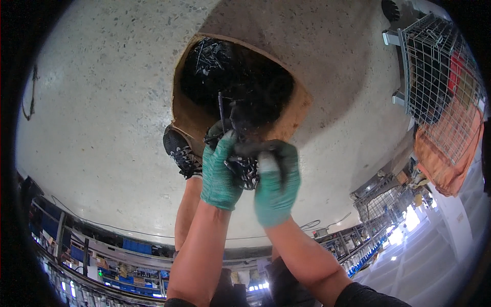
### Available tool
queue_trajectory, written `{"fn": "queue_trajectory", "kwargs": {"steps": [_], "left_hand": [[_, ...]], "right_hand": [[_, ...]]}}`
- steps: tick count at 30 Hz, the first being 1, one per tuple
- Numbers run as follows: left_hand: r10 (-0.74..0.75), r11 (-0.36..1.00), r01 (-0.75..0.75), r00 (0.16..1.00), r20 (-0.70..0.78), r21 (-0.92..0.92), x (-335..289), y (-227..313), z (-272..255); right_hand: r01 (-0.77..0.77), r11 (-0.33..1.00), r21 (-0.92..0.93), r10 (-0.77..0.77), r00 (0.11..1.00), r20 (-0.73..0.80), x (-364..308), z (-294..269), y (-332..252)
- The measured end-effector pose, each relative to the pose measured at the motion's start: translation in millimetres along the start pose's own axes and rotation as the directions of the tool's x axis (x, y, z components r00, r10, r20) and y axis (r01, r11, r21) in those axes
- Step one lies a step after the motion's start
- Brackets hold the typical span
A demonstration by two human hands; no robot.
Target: The person works at an assembly line, picking up small metal components from a cardboard box, inspecting them, and then installing them into the tops of a row of large silver industrial pumps using their hands.
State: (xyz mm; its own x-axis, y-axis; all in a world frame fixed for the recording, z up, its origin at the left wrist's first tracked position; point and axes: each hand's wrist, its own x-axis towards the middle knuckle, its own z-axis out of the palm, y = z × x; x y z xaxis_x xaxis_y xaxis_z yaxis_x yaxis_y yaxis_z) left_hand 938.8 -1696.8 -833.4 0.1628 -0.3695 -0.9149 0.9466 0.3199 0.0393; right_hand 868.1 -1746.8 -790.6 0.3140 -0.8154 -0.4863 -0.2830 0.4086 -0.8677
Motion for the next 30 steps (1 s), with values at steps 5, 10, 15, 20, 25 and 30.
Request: {"fn": "queue_trajectory", "kwargs": {"steps": [5, 10, 15, 20, 25, 30], "left_hand": [[-0.028, 0.996, 0.018, 0.993, 0.116, 0.084, -6.6, -1.4, 4.8], [0.021, 0.992, -0.026, 0.999, 0.037, 0.122, -4.9, 1.0, -5.3], [-0.027, 0.996, 0.042, 0.978, 0.205, -0.074, -7.2, 17.4, -10.1], [-0.059, 0.990, 0.103, 0.925, 0.376, -0.099, -10.3, 24.6, -18.8], [0.019, 0.999, -0.002, 0.931, 0.365, -0.048, -12.9, 29.3, -15.2], [-0.037, 0.999, 0.036, 0.939, 0.342, 0.009, -26.7, 34.4, -8.1]], "right_hand": [[-0.111, 0.966, 0.234, 0.148, 0.977, -0.150, 6.5, -10.8, -24.1], [-0.001, 0.997, -0.082, -0.012, 0.988, -0.153, 4.7, -35.2, -34.5], [-0.174, 0.984, -0.043, 0.177, 0.981, 0.078, -17.0, -63.0, 3.8], [-0.322, 0.944, 0.076, 0.296, 0.924, 0.241, -40.9, -32.2, -3.2], [-0.326, 0.945, 0.005, 0.313, 0.910, 0.273, -37.4, -30.3, -5.4], [-0.302, 0.952, -0.044, 0.305, 0.928, 0.214, -32.0, -50.8, -10.7]]}}
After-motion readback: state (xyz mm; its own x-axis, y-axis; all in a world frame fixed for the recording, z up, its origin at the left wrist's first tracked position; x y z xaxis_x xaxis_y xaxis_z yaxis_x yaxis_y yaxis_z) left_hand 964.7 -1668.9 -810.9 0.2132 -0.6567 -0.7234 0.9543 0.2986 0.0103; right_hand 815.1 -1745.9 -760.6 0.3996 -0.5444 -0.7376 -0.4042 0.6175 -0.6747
